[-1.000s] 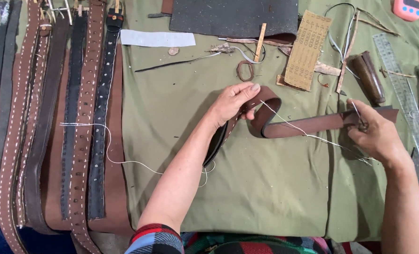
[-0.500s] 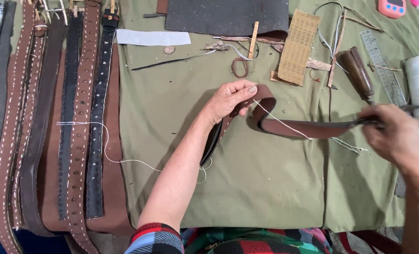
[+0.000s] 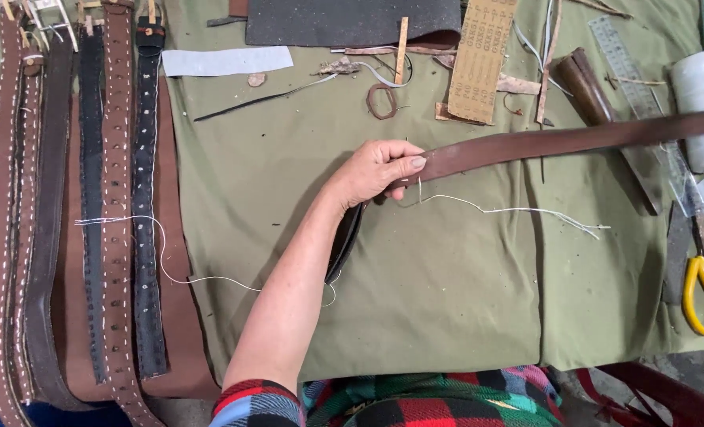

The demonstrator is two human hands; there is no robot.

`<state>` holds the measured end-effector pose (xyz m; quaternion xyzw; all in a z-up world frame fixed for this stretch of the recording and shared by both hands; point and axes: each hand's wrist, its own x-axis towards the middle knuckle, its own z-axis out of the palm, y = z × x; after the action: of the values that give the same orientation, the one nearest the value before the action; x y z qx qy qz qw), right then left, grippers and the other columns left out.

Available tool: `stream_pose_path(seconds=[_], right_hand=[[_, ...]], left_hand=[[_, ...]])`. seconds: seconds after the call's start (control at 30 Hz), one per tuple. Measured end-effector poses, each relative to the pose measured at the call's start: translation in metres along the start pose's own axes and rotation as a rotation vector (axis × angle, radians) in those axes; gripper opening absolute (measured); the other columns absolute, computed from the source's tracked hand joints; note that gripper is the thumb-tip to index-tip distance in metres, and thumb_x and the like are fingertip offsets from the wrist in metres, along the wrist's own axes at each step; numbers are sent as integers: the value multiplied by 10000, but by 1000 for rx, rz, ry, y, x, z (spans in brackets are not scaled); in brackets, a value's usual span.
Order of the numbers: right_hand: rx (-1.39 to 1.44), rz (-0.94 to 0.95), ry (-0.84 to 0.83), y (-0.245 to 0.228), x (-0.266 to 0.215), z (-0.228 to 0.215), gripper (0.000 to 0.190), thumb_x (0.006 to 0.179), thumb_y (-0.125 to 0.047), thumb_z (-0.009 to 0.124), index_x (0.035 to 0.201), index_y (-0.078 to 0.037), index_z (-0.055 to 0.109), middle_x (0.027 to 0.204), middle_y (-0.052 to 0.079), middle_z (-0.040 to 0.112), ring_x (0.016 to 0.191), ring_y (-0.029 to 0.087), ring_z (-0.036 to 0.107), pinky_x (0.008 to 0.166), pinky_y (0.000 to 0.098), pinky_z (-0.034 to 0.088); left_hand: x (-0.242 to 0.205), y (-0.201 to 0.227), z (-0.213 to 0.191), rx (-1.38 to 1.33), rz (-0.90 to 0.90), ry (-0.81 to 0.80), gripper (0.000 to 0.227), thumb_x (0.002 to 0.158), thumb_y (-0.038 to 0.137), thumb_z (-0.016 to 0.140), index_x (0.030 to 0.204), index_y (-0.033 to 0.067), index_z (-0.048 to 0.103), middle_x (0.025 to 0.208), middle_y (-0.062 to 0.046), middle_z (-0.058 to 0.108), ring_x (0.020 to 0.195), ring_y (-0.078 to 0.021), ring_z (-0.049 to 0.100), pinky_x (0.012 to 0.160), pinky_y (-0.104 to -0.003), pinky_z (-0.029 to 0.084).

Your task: Hand-stitching a leather belt using an awl and thread on a workshop table.

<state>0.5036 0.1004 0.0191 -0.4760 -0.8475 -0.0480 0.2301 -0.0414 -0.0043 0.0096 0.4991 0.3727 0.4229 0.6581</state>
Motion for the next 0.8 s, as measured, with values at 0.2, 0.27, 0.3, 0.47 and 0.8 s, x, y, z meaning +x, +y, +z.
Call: stream_pose_path(seconds=[0.2,0.27,0.3,0.47,0.8], right_hand=[[87,-96,34,-193,31,16,244,1005,19,837,1212,-73,749,1187,136,729,1142,367,715,982,466,574],[261,-97,28,-260,42,26,168,962,37,775,1085,-58,712,1189,128,724,1117,352,699,933,448,549],[302,-127,22,-281,46,33,292,902,-27,804,1162,-123,712,1279,88,692,1138,326,697,913,453,568],[366,-170,38,-322,63,56,433,881,-57,791,1282,-186,691,1447,70,616,1107,356,694,877,472,604],[667,11,173,-311,61,99,149,970,-51,762,1109,-104,776,1018,79,749,901,254,743,763,345,589]], left_hand=[[3,-3,-3,37,-35,-4,244,967,252,726,1134,76,746,755,-97,735,531,-138,697,447,-202,503],[5,-5,-4,34,-45,-6,261,973,261,724,1161,80,738,749,-94,730,532,-146,705,442,-200,509],[3,-2,-3,8,-39,-3,293,971,247,725,1200,66,709,757,-102,725,534,-146,706,437,-199,510],[7,-11,-7,-90,-16,24,392,968,217,743,1300,41,631,765,-132,709,515,-157,701,419,-205,522],[13,-22,-5,-313,-87,37,406,973,232,737,1302,40,597,773,-175,698,524,-188,713,413,-238,563]])
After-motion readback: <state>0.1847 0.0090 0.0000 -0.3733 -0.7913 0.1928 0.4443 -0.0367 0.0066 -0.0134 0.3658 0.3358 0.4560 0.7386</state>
